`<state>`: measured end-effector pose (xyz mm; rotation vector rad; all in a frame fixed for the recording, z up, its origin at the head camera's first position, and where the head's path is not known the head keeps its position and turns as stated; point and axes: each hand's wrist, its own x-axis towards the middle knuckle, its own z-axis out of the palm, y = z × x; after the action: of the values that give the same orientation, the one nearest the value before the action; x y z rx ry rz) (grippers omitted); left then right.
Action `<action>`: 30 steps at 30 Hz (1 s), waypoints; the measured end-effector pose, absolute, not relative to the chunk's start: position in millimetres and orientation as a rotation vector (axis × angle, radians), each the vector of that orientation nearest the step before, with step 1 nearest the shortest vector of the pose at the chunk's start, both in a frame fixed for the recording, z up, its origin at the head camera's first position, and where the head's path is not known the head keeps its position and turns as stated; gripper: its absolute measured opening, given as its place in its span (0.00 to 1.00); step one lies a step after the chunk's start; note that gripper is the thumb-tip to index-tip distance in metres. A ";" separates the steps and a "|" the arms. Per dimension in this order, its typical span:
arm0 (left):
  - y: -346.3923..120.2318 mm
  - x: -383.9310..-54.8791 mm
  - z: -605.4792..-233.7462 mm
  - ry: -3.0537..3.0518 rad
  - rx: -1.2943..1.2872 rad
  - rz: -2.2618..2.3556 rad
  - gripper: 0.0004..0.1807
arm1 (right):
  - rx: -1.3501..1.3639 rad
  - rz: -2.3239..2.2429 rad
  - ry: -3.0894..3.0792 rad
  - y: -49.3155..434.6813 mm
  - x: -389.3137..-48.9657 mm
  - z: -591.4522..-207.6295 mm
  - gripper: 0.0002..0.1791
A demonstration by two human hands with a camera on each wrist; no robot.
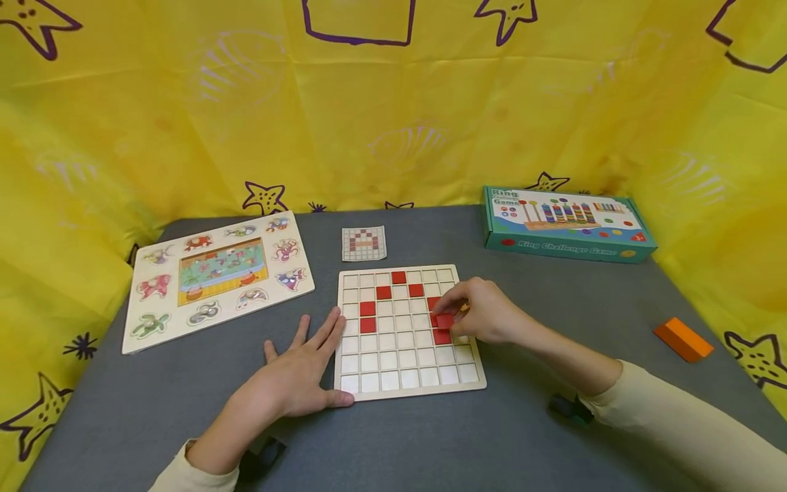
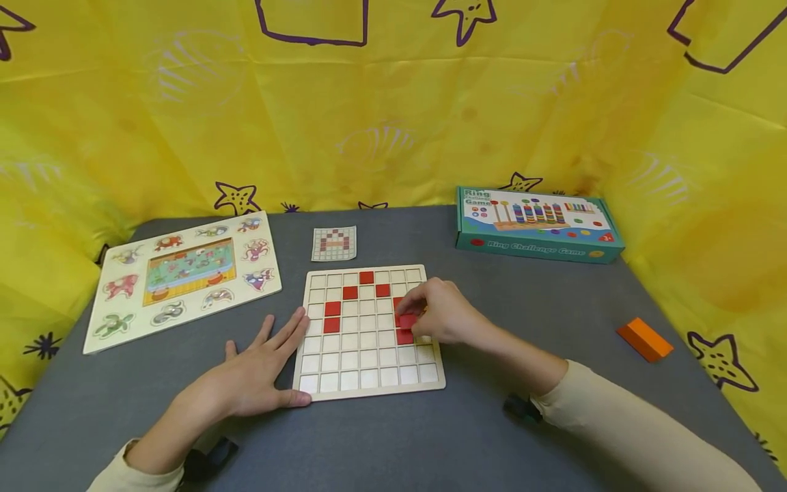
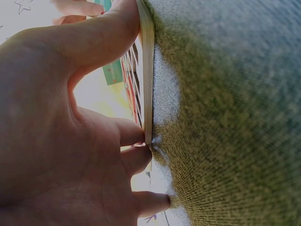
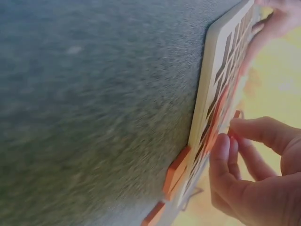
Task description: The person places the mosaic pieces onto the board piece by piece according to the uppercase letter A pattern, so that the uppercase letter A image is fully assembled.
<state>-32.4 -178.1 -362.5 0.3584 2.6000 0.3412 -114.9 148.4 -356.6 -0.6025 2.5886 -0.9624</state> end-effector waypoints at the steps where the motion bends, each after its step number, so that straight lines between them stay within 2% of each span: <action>1: -177.9 -32.5 -362.4 2.602 0.359 0.339 0.69 | -0.608 -0.965 2.586 145.0 -115.0 -356.0 0.18; 30: -177.5 -32.6 -365.2 2.617 0.358 0.320 0.69 | -0.734 -1.000 2.418 72.8 -119.2 -357.0 0.19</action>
<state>-32.6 -177.5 -365.2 0.3581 2.6172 0.3199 -119.2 72.8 -357.0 -0.7335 2.4176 -1.0002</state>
